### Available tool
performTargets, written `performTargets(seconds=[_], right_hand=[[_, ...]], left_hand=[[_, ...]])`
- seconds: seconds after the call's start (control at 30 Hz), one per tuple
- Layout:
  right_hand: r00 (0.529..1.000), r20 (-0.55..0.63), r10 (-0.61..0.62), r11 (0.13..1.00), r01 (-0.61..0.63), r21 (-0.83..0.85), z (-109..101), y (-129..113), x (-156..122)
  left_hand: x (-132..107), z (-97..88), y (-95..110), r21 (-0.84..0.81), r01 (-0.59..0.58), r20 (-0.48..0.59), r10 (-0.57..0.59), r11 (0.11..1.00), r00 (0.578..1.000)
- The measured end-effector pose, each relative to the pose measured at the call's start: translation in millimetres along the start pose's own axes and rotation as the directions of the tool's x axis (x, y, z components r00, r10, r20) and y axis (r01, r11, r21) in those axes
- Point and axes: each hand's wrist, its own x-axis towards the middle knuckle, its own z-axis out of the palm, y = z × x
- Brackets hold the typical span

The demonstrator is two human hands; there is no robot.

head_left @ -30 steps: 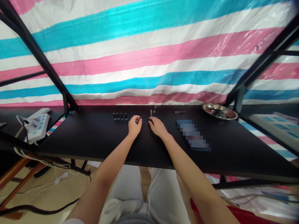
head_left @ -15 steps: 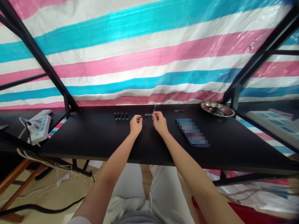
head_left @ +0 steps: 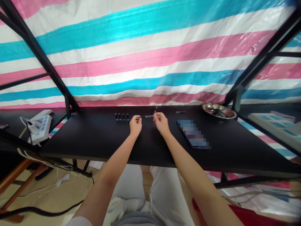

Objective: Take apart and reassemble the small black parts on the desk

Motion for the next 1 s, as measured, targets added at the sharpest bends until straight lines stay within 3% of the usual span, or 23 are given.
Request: performTargets(seconds=[0.2,0.43,0.67,1.0], right_hand=[[0.994,-0.076,0.074,0.99,-0.064,0.125,-2,1,4],[0.995,-0.008,0.097,0.981,-0.095,0.169,-2,3,4],[0.995,-0.003,0.104,0.975,-0.101,0.197,-3,1,4],[0.998,0.026,0.049,0.988,-0.052,0.144,-4,4,6]], left_hand=[[2,2.6,-6,-0.068,0.0,0.013,0.001,0.998,1.0],[4,4.7,-8,-0.174,0.013,0.022,-0.01,0.985,1.0],[3,1.3,3,-0.402,0.222,0.153,-0.174,0.888,0.973],[3,-1.9,10,-0.537,0.316,0.205,-0.242,0.782,0.948]])
